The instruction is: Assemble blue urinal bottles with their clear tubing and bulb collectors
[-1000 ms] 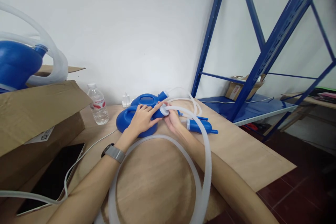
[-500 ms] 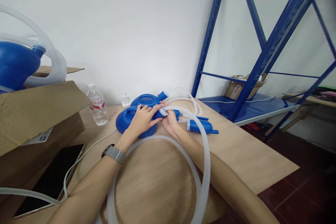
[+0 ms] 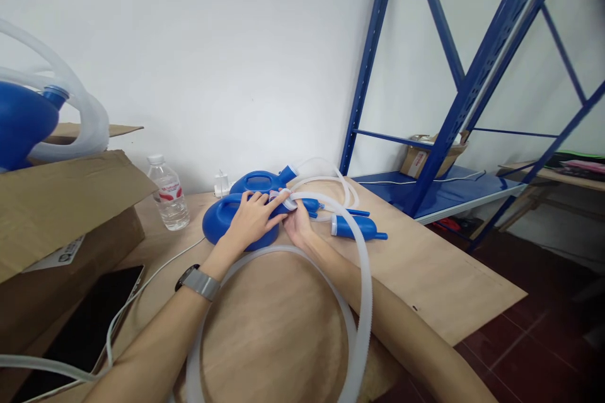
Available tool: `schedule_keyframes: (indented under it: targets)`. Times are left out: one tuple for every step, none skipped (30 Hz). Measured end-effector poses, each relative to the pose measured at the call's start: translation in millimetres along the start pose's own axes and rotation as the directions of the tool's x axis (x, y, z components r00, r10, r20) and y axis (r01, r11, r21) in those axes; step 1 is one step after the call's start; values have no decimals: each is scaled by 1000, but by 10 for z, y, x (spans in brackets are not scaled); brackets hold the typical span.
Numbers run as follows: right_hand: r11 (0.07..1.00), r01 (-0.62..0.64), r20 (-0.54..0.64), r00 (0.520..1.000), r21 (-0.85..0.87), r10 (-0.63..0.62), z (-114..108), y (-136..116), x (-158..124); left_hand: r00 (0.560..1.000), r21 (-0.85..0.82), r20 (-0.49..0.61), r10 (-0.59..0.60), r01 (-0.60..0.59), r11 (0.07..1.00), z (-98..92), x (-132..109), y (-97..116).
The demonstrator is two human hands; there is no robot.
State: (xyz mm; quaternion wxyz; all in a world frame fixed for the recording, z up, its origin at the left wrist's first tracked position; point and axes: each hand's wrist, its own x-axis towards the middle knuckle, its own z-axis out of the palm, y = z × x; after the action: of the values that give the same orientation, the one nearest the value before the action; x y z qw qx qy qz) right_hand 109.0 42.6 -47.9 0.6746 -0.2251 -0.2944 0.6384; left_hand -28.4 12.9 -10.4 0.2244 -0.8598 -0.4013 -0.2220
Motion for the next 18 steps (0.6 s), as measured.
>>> schedule_keyframes:
  targets:
    - [1000,5,-3,1000,-3,-5,-9,-7,8,1000,-17,1,-3,3,1000,1,2,-1]
    - [1000,13,-7,1000,-5,-14,-16,-16,15,1000,-40,3,-8,8,999,2,4,-3]
    - [1000,21,-9,1000,-8,-21,-21,-25,21,1000,-64,5,-14,14,998,5,7,-6]
    - [1000,25,-9,1000,-13,-25,-23,-34,25,1000,-88,7,-21,22,996,8,10,-9]
    - [999,27,-6,1000,-20,-27,-22,-42,27,1000,-108,9,-28,29,994,10,13,-12]
    - [999,27,-1,1000,-26,-27,-20,-49,27,999,-123,10,-33,34,992,13,14,-15]
    - [999,25,4,1000,-34,-25,-17,-56,26,999,-130,10,-37,38,991,16,15,-19]
    - [999,24,8,1000,-41,-24,-15,-63,23,999,-133,8,-39,40,990,18,14,-22]
    - [999,23,12,1000,-49,-23,-15,-73,19,999,-133,5,-39,40,990,20,13,-26]
    - [998,22,16,1000,-57,-21,-20,-89,15,999,-133,0,-40,39,990,21,12,-31]
    - [998,18,20,1000,-68,-17,-32,-110,9,999,-136,-5,-41,40,990,23,12,-37]
    - [997,9,25,1000,-82,-7,-51,-137,1,999,-142,-11,-43,41,989,25,14,-44]
    - [995,-6,29,1000,-98,9,-78,-169,-9,999,-153,-15,-45,42,987,26,18,-52]
    - [993,-25,35,999,-115,29,-109,-203,-20,999,-165,-18,-49,45,985,28,23,-58]
    - [990,-48,42,998,-132,54,-144,-234,-32,998,-176,-21,-55,51,983,31,31,-64]
    - [987,-69,48,996,-145,77,-177,-258,-43,998,-185,-22,-63,57,981,33,40,-66]
    - [984,-84,52,994,-154,93,-205,-271,-51,997,-191,-22,-68,63,980,36,49,-65]
    - [983,-93,52,993,-158,102,-224,-271,-54,997,-193,-21,-72,67,979,37,57,-61]
